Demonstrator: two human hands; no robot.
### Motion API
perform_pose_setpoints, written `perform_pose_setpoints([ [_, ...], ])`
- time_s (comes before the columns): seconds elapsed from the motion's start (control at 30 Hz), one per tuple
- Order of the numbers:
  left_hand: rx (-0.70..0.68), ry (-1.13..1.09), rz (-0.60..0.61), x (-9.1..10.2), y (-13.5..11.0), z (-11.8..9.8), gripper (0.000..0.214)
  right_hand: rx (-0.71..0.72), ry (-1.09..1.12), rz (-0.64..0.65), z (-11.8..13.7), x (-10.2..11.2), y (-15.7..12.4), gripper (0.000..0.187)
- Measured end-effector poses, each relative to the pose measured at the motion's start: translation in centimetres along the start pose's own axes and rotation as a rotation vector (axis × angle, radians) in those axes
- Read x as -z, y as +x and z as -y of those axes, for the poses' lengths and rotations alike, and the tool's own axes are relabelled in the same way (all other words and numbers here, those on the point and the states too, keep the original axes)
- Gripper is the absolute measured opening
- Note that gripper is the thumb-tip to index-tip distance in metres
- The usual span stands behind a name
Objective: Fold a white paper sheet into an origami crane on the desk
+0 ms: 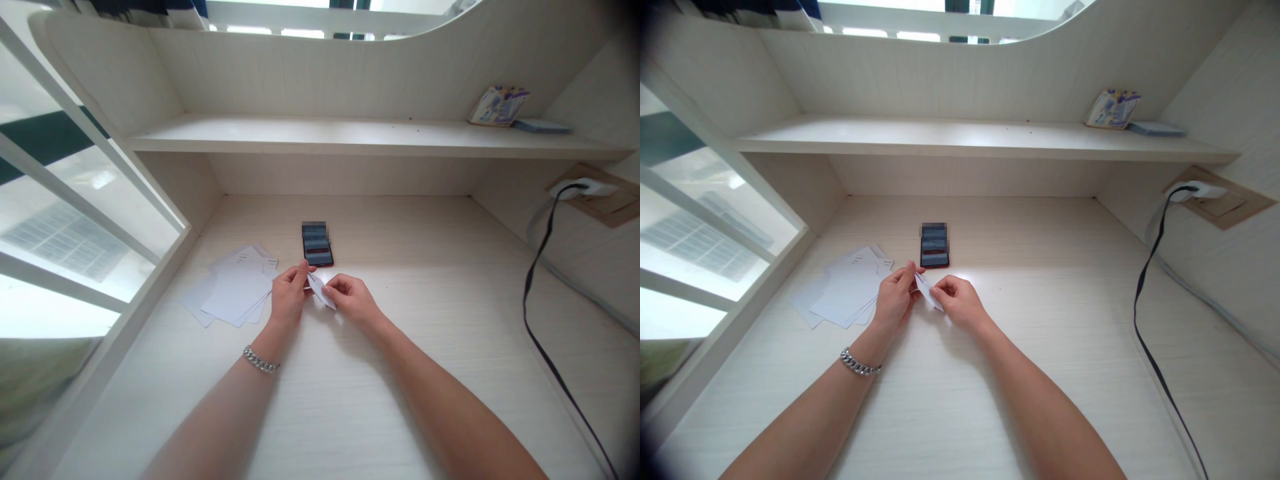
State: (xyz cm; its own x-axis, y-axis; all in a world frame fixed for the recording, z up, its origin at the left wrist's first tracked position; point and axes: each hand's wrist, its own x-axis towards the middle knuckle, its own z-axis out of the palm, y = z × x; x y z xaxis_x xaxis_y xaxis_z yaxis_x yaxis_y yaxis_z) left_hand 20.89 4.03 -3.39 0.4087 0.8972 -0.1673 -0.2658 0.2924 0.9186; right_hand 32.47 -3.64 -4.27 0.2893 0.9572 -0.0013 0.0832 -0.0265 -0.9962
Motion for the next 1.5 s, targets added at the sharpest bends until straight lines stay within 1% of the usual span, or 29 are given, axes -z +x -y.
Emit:
perform_pose_setpoints([
  [0.1,-0.014,0.104,0.115,0.2,-0.2,0.1,0.034,0.002,0.0,-0.027,-0.2,0.0,0.1,0.024],
  [0.17,-0.059,0.183,0.141,0.3,-0.2,0.4,0.03,0.005,0.014,-0.051,-0.2,-0.1,0.2,0.026],
  [0.27,-0.119,0.203,0.095,0.6,-0.1,0.8,0.028,-0.016,0.061,-0.007,0.0,-0.2,0.1,0.027],
  [0.33,-0.127,0.174,0.05,0.7,0.0,0.8,0.03,-0.041,0.07,0.038,0.1,-0.1,0.1,0.028],
  [0.37,-0.123,0.158,0.032,0.7,0.1,0.8,0.031,-0.051,0.07,0.041,0.1,0.0,0.2,0.029],
  [0.43,-0.111,0.136,0.011,0.6,0.1,0.7,0.031,-0.061,0.1,-0.009,0.0,0.2,0.4,0.03],
  [0.53,-0.076,0.124,0.004,0.4,0.0,0.5,0.033,-0.055,0.234,-0.169,-0.2,0.7,0.7,0.032],
  [0.57,-0.057,0.122,0.021,0.4,-0.1,0.4,0.033,-0.048,0.274,-0.226,-0.2,0.8,0.8,0.033],
  [0.63,-0.014,0.134,0.092,0.2,-0.3,0.4,0.034,-0.035,0.322,-0.31,-0.2,1.0,1.0,0.033],
  [0.7,0.015,0.177,0.169,0.1,-0.4,0.5,0.035,-0.023,0.341,-0.342,-0.1,1.1,1.0,0.032],
  [0.83,0.08,0.248,0.25,0.1,-0.5,0.4,0.028,0.018,0.338,-0.324,0.3,1.0,0.7,0.028],
  [0.9,0.114,0.229,0.286,0.1,-0.5,0.3,0.025,0.03,0.334,-0.301,0.4,1.0,0.6,0.026],
  [0.97,0.135,0.198,0.298,0.1,-0.6,0.2,0.022,0.029,0.331,-0.279,0.4,1.0,0.6,0.026],
  [1.03,0.144,0.175,0.271,0.0,-0.6,0.2,0.021,0.02,0.323,-0.273,0.4,0.9,0.7,0.03],
  [1.13,0.108,0.131,0.171,-0.1,-0.5,0.3,0.022,-0.002,0.317,-0.306,0.2,0.7,0.9,0.039],
  [1.17,0.089,0.111,0.137,-0.1,-0.4,0.4,0.023,-0.009,0.309,-0.309,0.1,0.6,0.9,0.04],
  [1.23,0.062,0.074,0.1,-0.1,-0.3,0.4,0.026,-0.019,0.272,-0.275,0.0,0.4,0.8,0.037],
  [1.33,0.068,0.038,0.105,-0.1,-0.3,0.5,0.029,-0.044,0.226,-0.194,-0.1,0.4,0.8,0.031],
  [1.43,0.074,0.04,0.107,0.0,-0.3,0.6,0.03,-0.072,0.246,-0.185,-0.1,0.6,0.8,0.028],
  [1.5,0.044,0.068,0.113,0.1,-0.3,0.6,0.031,-0.083,0.259,-0.187,-0.1,0.8,0.8,0.027],
])
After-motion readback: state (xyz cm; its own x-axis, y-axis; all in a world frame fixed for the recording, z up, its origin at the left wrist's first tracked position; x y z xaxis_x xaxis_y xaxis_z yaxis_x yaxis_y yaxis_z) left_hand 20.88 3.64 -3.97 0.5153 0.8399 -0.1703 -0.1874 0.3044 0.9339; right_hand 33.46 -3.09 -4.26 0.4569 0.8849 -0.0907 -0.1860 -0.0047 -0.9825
